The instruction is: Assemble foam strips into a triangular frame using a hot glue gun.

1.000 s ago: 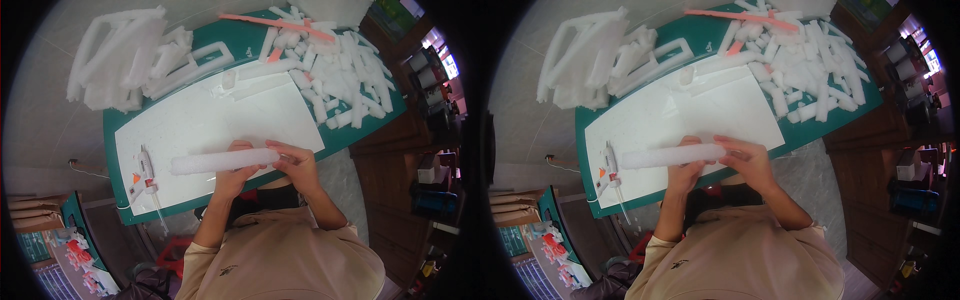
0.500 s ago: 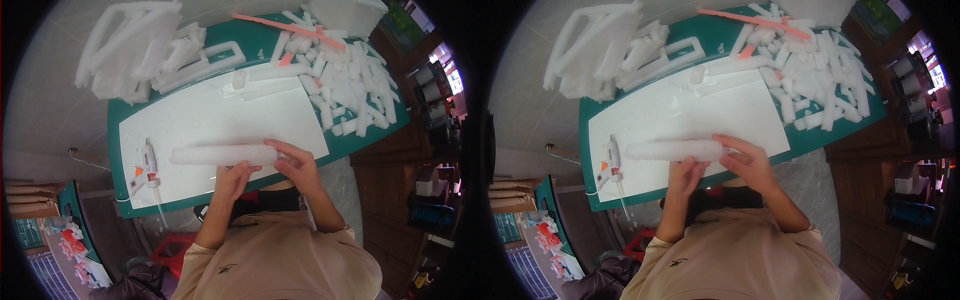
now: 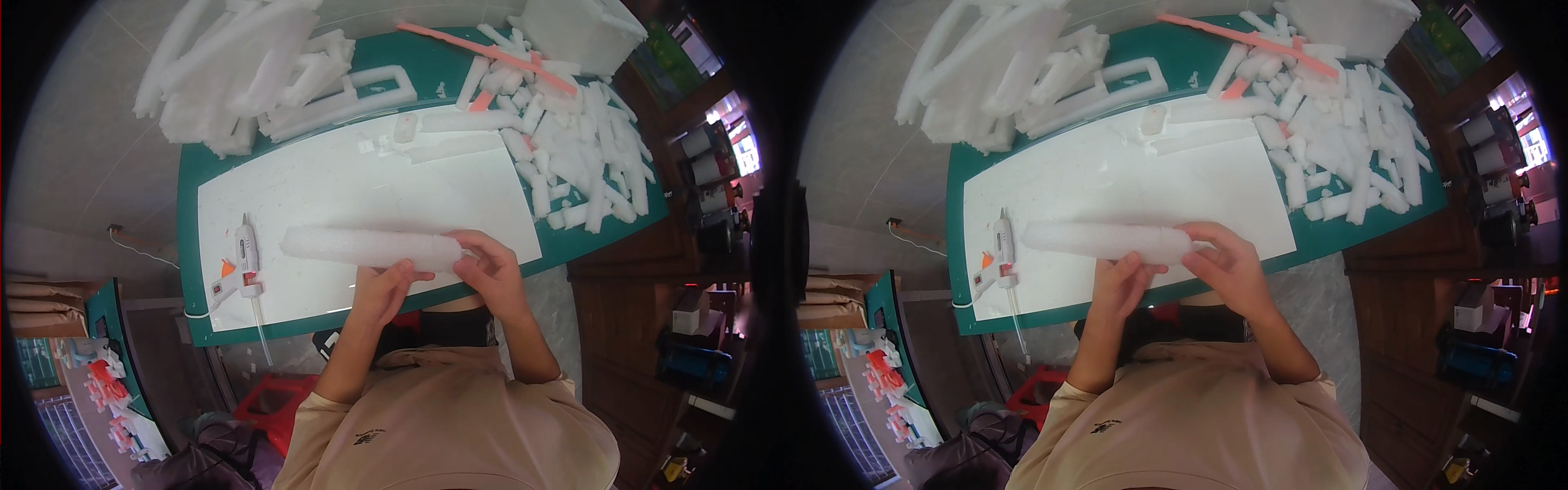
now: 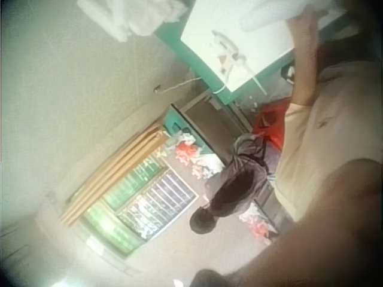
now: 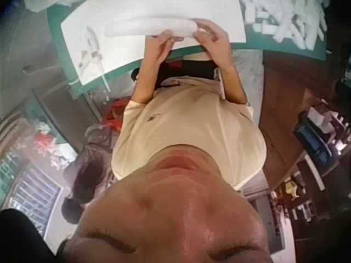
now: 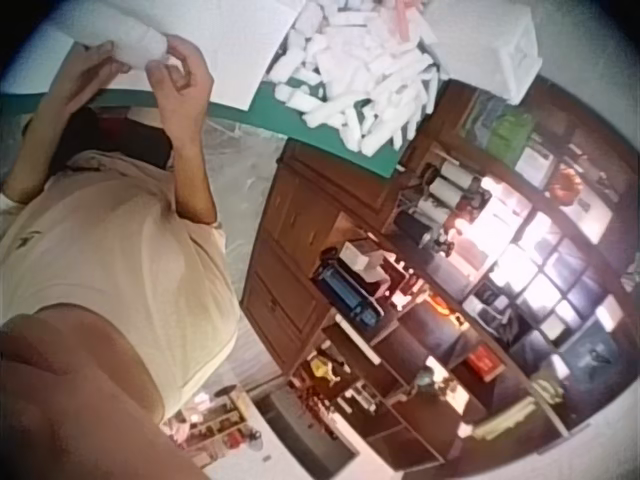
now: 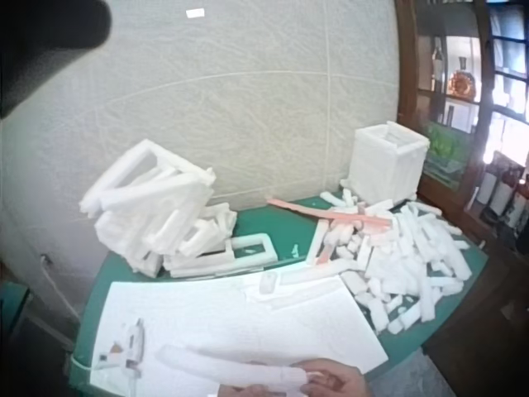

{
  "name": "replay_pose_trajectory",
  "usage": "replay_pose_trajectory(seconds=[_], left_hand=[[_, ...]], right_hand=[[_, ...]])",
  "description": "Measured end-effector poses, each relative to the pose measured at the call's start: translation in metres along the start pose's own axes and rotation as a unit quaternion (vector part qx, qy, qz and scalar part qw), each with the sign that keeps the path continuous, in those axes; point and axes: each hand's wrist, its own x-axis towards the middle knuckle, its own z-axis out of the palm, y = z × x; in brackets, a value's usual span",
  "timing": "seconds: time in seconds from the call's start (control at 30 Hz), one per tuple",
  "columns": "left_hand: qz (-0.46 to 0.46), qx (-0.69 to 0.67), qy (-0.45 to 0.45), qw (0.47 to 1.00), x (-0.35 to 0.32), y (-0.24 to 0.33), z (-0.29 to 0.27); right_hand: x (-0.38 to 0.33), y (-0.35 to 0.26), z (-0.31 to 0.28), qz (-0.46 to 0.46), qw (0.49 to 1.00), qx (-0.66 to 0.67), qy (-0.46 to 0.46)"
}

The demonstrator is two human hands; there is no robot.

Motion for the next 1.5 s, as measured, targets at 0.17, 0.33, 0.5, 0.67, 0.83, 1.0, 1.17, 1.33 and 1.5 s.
replay_pose_trajectory(seconds=[0.17,0.33,0.5,0.67,0.83,1.0,1.17,1.33,1.5], left_hand=[[0.019,-0.006,0.007,1.000,-0.003,0.010,-0.005],[-0.041,-0.069,-0.017,0.997,-0.004,0.024,-0.007],[-0.134,-0.077,-0.099,0.983,-0.005,0.027,-0.001],[-0.135,-0.009,-0.046,0.990,-0.011,0.033,0.003],[-0.073,0.354,0.092,0.928,-0.002,0.063,0.009],[0.109,0.743,0.209,0.626,0.005,0.086,0.018],[0.309,0.684,0.213,0.626,-0.028,0.115,-0.005],[0.217,0.857,0.228,0.408,-0.092,0.176,-0.060],[0.106,0.870,0.192,0.441,-0.116,0.189,-0.092]], right_hand=[[0.003,-0.018,-0.010,-0.002,0.999,-0.048,-0.024],[0.026,-0.041,-0.003,-0.136,0.939,-0.313,-0.048],[0.044,-0.051,0.021,-0.286,0.797,-0.500,-0.182],[0.050,-0.062,0.018,-0.315,0.788,-0.484,-0.215],[0.039,-0.091,-0.011,-0.315,0.809,-0.479,-0.132],[0.029,-0.092,-0.017,-0.263,0.794,-0.548,-0.014],[0.030,-0.078,-0.013,-0.224,0.797,-0.560,-0.040],[0.039,-0.066,-0.008,-0.230,0.791,-0.565,-0.055],[0.052,-0.052,0.005,-0.218,0.808,-0.542,-0.080]])
